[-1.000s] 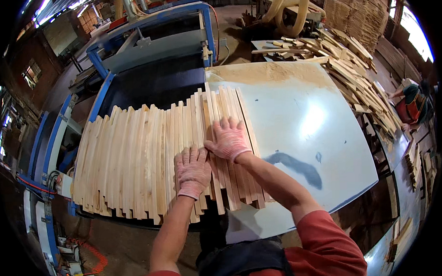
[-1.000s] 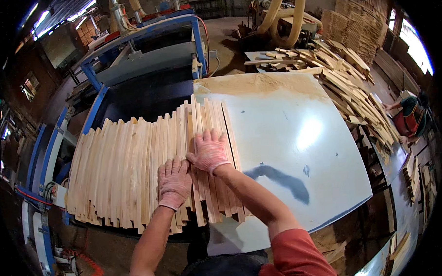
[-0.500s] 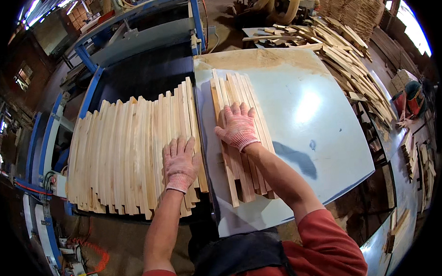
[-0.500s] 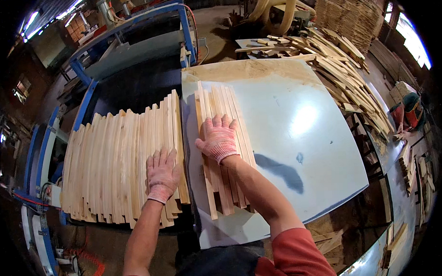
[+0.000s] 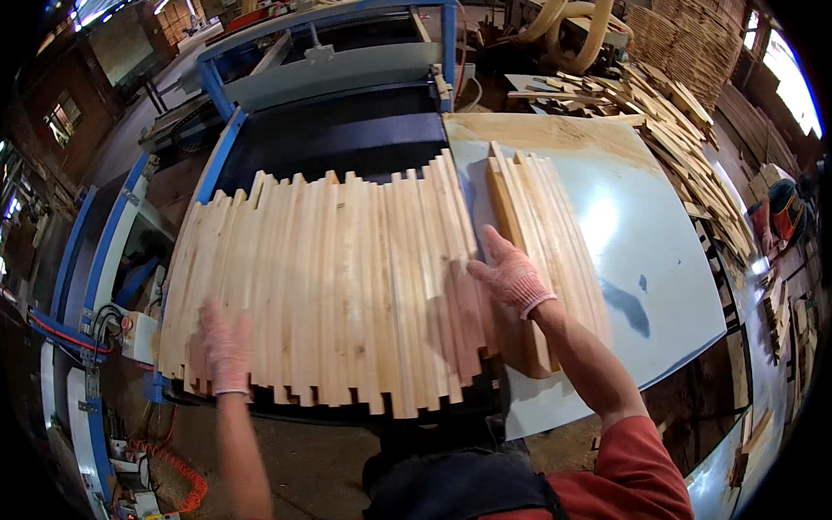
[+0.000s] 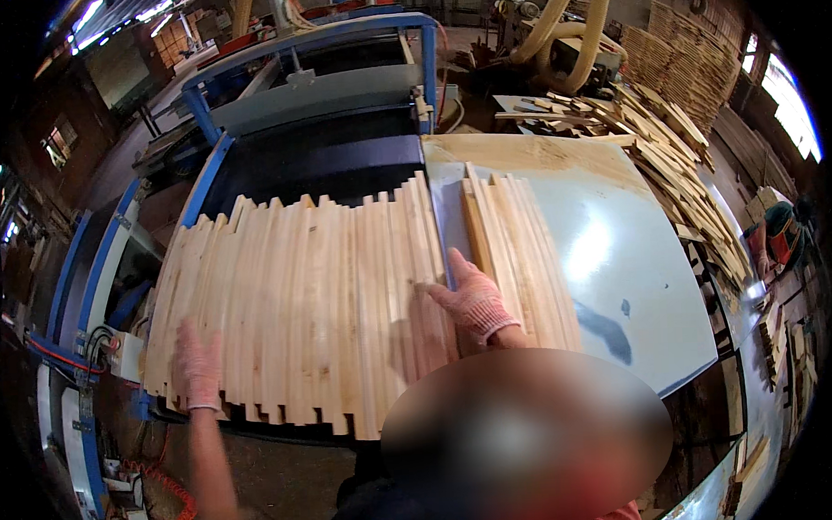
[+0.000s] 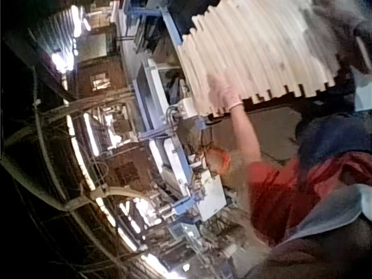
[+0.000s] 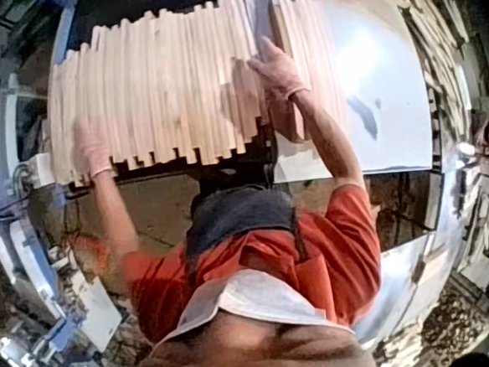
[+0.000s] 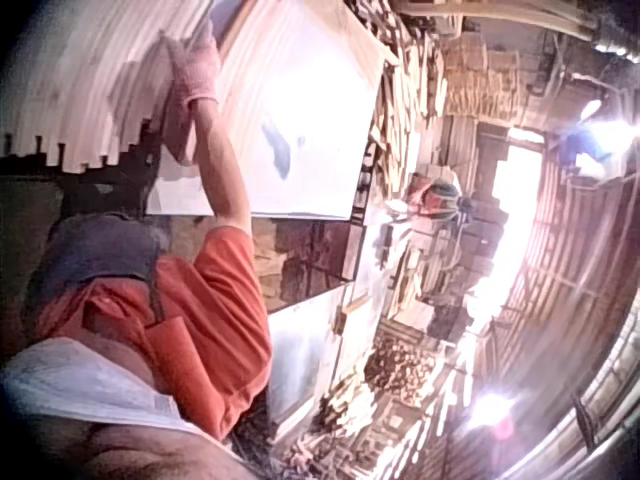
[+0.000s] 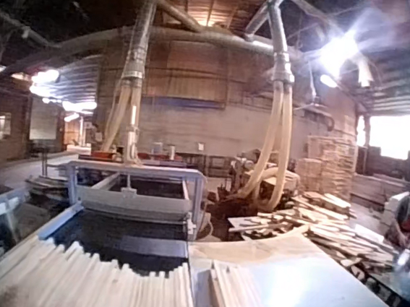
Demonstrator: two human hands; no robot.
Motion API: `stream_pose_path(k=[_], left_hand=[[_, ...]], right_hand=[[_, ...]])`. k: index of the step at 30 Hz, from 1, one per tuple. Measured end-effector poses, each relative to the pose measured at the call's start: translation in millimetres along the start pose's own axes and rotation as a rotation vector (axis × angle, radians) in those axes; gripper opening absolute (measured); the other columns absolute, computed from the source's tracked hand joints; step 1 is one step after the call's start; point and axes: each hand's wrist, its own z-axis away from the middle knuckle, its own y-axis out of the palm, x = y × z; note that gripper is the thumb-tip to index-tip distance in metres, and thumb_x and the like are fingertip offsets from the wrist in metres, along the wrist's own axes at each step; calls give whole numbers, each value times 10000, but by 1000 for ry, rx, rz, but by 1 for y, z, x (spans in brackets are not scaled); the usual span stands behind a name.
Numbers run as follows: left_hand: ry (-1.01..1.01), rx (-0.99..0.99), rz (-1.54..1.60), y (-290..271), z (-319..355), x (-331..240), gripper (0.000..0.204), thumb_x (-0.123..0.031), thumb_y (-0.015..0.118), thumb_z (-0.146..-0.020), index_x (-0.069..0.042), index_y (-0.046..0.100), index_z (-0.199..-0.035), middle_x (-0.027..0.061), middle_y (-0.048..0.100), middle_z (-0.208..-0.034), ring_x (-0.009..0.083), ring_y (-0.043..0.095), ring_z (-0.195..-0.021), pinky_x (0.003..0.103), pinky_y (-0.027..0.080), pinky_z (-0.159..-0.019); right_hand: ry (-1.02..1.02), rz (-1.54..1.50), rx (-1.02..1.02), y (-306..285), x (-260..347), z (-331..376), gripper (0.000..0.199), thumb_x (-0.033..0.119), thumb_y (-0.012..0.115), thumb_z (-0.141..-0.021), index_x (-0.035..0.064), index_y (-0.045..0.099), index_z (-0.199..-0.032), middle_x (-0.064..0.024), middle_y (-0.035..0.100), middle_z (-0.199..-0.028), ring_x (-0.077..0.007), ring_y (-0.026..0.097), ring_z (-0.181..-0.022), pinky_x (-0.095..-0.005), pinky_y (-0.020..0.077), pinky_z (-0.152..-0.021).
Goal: The person repeatedly picks up stacks of wooden slats from a metal table and places them onto a conveyor belt. They also gather loose pieces from the floor and add them to the conveyor. The task involves repetitive lifting and placing of wood bundles.
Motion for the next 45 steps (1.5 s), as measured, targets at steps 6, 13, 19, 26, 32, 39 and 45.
stream_pose_path(k=[6, 13, 19, 26, 32, 39, 45], left_hand=[[-347, -140, -347, -65, -73, 204, 947, -556, 635, -1028, -45, 249, -1726, 234, 281, -1778, 419, 225, -1655, 534, 175, -1353], [-45, -339, -227, -73, -119, 263, 494, -317, 744, -938, -84, 674, -1368, 141, 683, -1403, 354, 596, -1350, 491, 459, -1169], [-241, -251, -183, -55, -122, 361, 898, -367, 701, -1017, -14, 263, -1717, 263, 437, -1689, 430, 452, -1527, 504, 376, -1252], [-182, -314, 157, -40, -119, 346, 855, -402, 644, -1076, -62, 232, -1744, 248, 402, -1721, 416, 427, -1560, 458, 362, -1270], [182, 64, 789, 1, 2, 107, 506, -233, 623, -1087, 34, 601, -1516, 209, 588, -1560, 309, 551, -1450, 419, 420, -1242], [94, 666, 1266, 33, 129, -136, 422, -124, 720, -1016, 18, 688, -1412, 175, 697, -1402, 244, 671, -1296, 375, 566, -1122], [297, 915, 1334, 105, 176, -244, 501, -14, 664, -1031, 62, 575, -1519, 216, 666, -1472, 257, 645, -1368, 355, 505, -1177]], right_hand=[[200, -331, 27, 57, -15, 26, 324, 306, 707, -990, 40, 603, -1143, -128, 696, -1005, -223, 647, -974, -416, 537, -881], [190, -257, -51, 57, -15, 45, 210, 244, 694, -1044, 58, 595, -1047, -35, 581, -875, -149, 565, -816, -383, 528, -763], [209, -221, -54, 70, 19, 33, 466, 434, 728, -993, 31, 612, -1197, -164, 698, -1092, -266, 645, -992, -466, 522, -898], [279, 42, -99, 71, 29, 88, 692, 482, 709, -958, 14, 523, -1432, -288, 647, -1435, -486, 659, -1263, -529, 535, -1076], [122, -63, -270, 98, 12, 181, 800, 431, 732, -982, 52, 447, -1627, -220, 522, -1621, -409, 514, -1476, -463, 439, -1228], [156, -338, -90, 82, -10, 274, 662, 346, 739, -1019, 92, 532, -1595, -195, 639, -1493, -352, 630, -1371, -422, 514, -1160], [130, -609, -267, 2, -29, 302, 625, 78, 782, -973, 7, 572, -1557, -131, 724, -1396, -229, 693, -1289, -378, 528, -1139]])
